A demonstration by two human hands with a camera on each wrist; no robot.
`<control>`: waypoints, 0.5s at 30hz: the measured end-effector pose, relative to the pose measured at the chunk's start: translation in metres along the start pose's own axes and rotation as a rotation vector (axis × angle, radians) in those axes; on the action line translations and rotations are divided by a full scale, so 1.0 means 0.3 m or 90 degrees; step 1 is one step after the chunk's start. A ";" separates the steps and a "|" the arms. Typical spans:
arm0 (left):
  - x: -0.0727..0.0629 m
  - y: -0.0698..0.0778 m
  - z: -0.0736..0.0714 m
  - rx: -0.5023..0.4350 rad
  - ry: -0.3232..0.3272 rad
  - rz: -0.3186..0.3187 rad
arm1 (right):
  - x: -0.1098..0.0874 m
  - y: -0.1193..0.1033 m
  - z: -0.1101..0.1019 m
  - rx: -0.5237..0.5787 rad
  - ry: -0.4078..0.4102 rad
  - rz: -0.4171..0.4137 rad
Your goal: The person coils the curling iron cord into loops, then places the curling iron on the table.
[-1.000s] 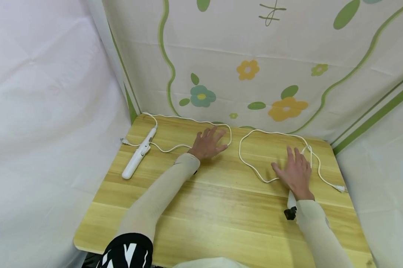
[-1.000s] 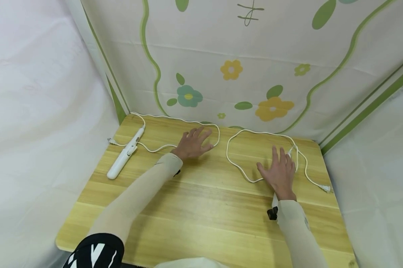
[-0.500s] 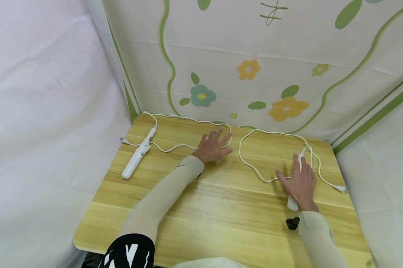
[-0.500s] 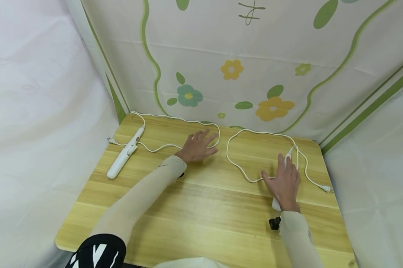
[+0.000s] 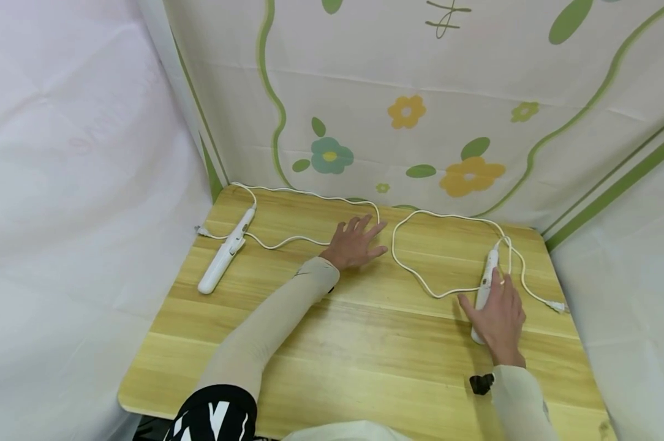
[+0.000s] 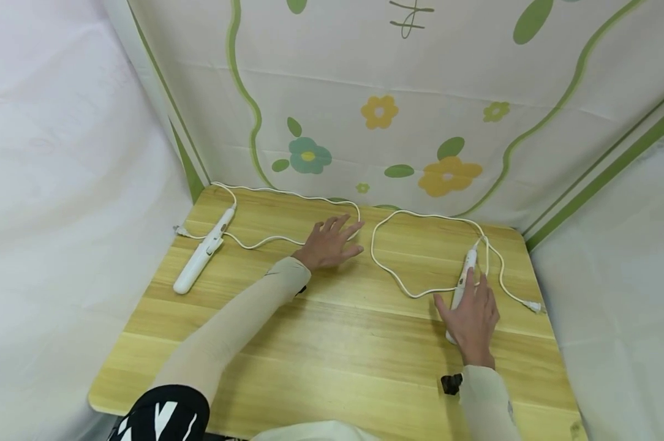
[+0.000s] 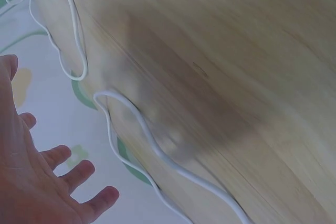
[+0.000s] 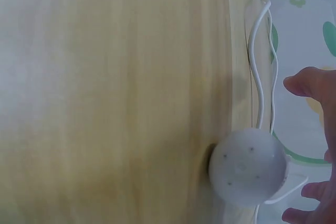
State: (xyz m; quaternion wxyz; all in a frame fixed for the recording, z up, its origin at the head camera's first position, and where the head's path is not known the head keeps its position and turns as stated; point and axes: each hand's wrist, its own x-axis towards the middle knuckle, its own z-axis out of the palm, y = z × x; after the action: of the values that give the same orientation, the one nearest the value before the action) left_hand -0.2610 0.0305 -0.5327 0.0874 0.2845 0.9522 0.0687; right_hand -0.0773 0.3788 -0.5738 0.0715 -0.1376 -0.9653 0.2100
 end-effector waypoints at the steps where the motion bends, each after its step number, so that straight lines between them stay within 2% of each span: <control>1: -0.003 0.003 -0.002 0.001 0.003 0.001 | -0.007 -0.001 0.001 0.003 0.002 0.007; 8: -0.020 0.017 -0.009 0.024 0.024 0.008 | -0.049 0.006 0.029 0.025 0.028 0.057; 15: -0.013 0.019 0.003 0.014 0.003 0.006 | -0.087 0.018 0.061 0.021 -0.007 0.139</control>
State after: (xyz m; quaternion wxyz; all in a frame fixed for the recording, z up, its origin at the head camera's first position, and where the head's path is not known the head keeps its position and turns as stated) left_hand -0.2546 0.0332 -0.5320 0.0814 0.2901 0.9517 0.0592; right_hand -0.0548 0.3689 -0.5946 0.0449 -0.2395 -0.9414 0.2334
